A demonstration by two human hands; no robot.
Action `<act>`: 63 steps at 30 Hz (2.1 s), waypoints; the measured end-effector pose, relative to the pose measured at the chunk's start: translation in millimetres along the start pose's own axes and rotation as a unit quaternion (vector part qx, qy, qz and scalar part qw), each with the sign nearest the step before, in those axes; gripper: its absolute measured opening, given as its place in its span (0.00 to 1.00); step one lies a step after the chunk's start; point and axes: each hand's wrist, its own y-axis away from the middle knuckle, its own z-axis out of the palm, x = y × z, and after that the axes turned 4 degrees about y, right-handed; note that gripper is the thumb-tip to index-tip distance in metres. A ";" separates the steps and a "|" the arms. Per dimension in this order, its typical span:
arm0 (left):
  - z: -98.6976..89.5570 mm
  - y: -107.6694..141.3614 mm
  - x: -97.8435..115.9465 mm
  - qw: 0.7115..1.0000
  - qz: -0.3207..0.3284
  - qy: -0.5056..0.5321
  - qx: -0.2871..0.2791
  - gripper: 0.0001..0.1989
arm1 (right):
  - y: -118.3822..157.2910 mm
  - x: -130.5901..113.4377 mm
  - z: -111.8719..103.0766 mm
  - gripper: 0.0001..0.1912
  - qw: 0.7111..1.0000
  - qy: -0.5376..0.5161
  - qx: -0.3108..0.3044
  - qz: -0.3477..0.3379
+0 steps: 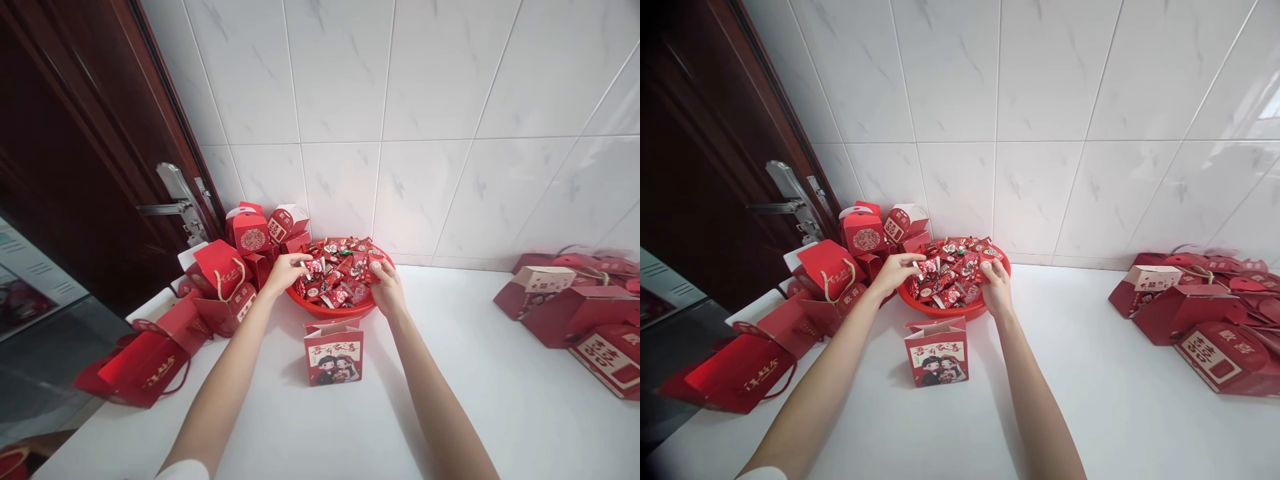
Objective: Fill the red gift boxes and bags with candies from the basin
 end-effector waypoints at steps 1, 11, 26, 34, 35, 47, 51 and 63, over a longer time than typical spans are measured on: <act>2.5 3.1 1.3 1.000 0.002 0.018 -0.008 0.20 | 0.0 0.0 -0.1 0.14 1.000 0.002 0.000 0.000; 23.4 15.6 -2.2 0.996 0.014 0.086 -0.008 0.16 | 1.2 -1.1 1.5 0.16 1.000 0.022 0.004 0.000; 26.9 22.7 -1.3 0.993 0.013 0.115 0.024 0.22 | -0.5 -3.3 -2.2 0.14 1.000 -0.002 0.010 0.025; 18.8 34.6 25.6 0.975 0.053 0.201 0.084 0.24 | -12.9 -6.0 -13.5 0.09 0.997 -0.039 0.041 0.060; 18.7 36.8 29.0 0.975 0.057 0.199 0.076 0.24 | -12.8 -8.8 -13.3 0.08 0.996 -0.042 0.037 0.066; 23.7 56.2 42.3 0.988 0.061 0.142 -0.012 0.24 | 10.9 -33.1 22.0 0.07 0.986 -0.029 0.037 0.162; 26.6 65.0 48.5 0.986 0.084 0.140 -0.035 0.22 | 29.0 -43.9 43.2 0.18 0.988 0.066 -0.027 0.139; -1.6 81.0 66.3 0.959 0.115 0.172 -0.192 0.27 | 45.4 -74.2 52.4 0.21 0.973 0.214 -0.079 0.015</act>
